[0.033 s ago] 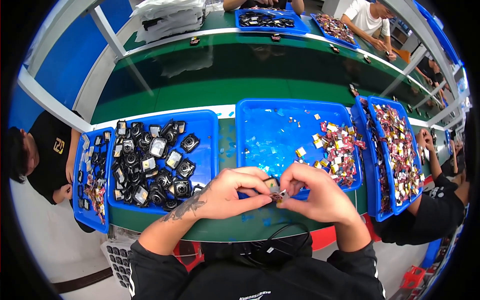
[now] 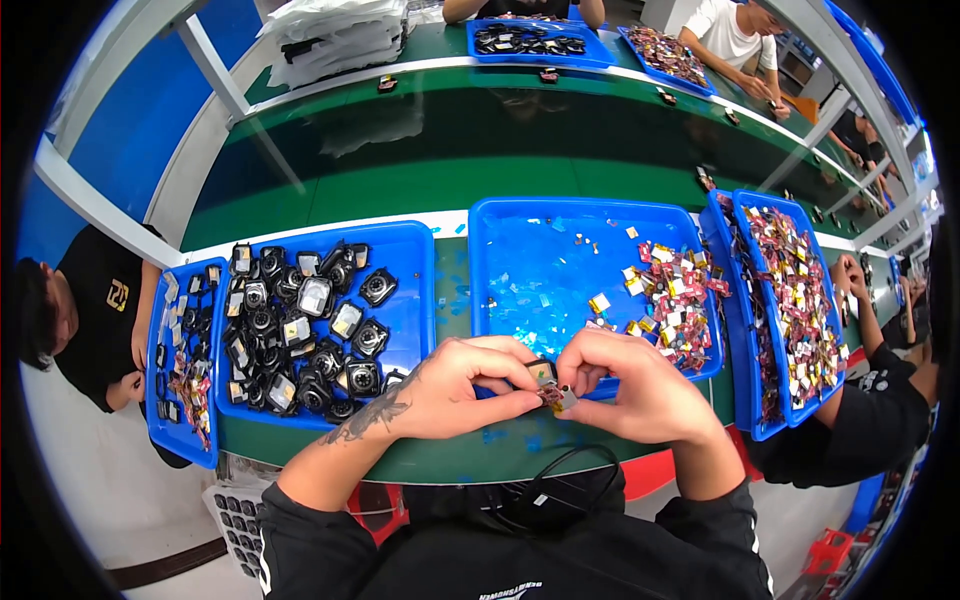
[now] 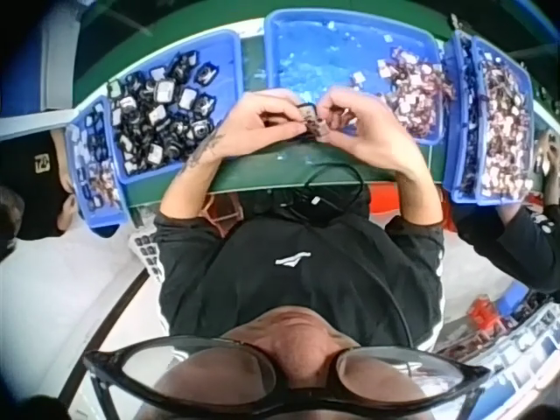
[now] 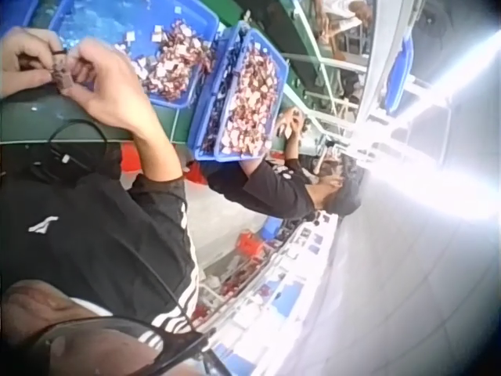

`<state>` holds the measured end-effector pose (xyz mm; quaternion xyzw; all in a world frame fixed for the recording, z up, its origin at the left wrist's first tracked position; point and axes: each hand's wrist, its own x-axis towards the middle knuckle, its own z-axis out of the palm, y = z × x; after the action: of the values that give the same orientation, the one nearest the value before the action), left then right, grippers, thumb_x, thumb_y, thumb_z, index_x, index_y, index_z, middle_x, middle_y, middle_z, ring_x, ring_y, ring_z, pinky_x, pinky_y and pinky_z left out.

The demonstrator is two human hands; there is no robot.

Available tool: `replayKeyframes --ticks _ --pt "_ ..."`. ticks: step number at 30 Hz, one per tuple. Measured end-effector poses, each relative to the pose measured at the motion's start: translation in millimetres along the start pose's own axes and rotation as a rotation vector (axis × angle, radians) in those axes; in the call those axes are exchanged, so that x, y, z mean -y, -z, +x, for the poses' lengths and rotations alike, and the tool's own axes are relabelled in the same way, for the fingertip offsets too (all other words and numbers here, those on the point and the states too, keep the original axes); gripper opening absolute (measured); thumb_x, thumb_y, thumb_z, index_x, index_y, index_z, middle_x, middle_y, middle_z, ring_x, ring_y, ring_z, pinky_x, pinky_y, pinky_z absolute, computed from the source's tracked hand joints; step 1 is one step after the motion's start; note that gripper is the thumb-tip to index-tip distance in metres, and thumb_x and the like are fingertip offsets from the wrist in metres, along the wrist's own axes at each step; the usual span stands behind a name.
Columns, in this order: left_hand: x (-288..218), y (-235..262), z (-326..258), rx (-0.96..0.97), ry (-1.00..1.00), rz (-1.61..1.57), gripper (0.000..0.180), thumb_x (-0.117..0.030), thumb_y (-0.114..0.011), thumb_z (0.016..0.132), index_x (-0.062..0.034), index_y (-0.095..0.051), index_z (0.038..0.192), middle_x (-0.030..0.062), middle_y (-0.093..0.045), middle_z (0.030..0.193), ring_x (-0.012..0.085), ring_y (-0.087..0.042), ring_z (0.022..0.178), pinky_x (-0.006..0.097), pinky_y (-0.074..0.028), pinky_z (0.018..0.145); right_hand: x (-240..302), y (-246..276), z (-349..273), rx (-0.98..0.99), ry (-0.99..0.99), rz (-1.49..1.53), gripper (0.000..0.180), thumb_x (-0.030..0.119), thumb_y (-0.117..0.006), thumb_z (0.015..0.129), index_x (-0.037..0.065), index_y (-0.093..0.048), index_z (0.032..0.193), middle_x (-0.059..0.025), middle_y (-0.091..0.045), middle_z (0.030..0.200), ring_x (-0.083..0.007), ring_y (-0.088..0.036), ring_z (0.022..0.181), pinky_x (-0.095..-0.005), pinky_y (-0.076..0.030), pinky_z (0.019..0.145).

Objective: The recorder is assembling small electronic or mechanical components by inserting tiny parts into a black housing at an industrial workbench.

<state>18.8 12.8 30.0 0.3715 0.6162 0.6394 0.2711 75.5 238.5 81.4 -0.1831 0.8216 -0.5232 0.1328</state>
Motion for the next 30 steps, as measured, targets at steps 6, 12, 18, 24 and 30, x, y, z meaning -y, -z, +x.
replayKeyframes --ticks 6,12,18,24,30 --pt "-4 0 1 0.055 0.042 0.104 0.009 0.000 -0.068 0.084 0.0019 -0.069 0.093 0.0106 -0.063 0.100 0.0169 -0.066 0.088 0.027 -0.056 0.074 0 2 -2 0.078 -0.036 0.035 0.038 -0.003 -0.071 0.075 0.005 -0.061 0.110 -0.0049 -0.059 0.089 -0.0153 -0.061 0.077 -0.0290 -0.052 0.067" --pt "0 -2 1 0.035 0.054 0.071 0.010 -0.001 -0.067 0.085 0.0014 -0.069 0.095 0.0104 -0.063 0.099 0.0172 -0.065 0.088 0.027 -0.057 0.073 -15 -17 -11 -0.063 -0.093 0.107 0.042 0.006 -0.078 0.075 0.007 -0.061 0.114 -0.0040 -0.062 0.083 -0.0123 -0.062 0.077 -0.0270 -0.052 0.067" --pt "-8 1 1 0.103 0.088 0.125 0.010 -0.003 -0.068 0.085 0.0008 -0.068 0.095 0.0110 -0.062 0.101 0.0178 -0.066 0.088 0.026 -0.057 0.070 9 -13 -5 -0.235 0.130 -0.348 0.029 -0.005 -0.066 0.074 0.009 -0.063 0.100 -0.0039 -0.057 0.077 -0.0247 -0.062 0.072 -0.0335 -0.050 0.056" --pt "2 -8 1 -0.077 0.084 0.104 0.011 -0.005 -0.069 0.085 0.0003 -0.069 0.094 0.0125 -0.061 0.103 0.0170 -0.065 0.088 0.026 -0.058 0.070 -7 -13 13 -0.551 0.363 -0.356 0.019 -0.006 -0.066 0.078 0.003 -0.059 0.093 -0.0085 -0.060 0.083 -0.0203 -0.063 0.074 -0.0285 -0.051 0.058" --pt "2 -12 1 -0.209 0.067 0.118 0.012 -0.005 -0.069 0.086 0.0021 -0.069 0.095 0.0130 -0.062 0.106 0.0157 -0.066 0.090 0.025 -0.058 0.074 -29 -40 -15 -0.470 -0.089 0.214 0.015 0.002 -0.073 0.082 0.002 -0.064 0.094 -0.0032 -0.062 0.086 -0.0077 -0.061 0.073 -0.0212 -0.049 0.060"
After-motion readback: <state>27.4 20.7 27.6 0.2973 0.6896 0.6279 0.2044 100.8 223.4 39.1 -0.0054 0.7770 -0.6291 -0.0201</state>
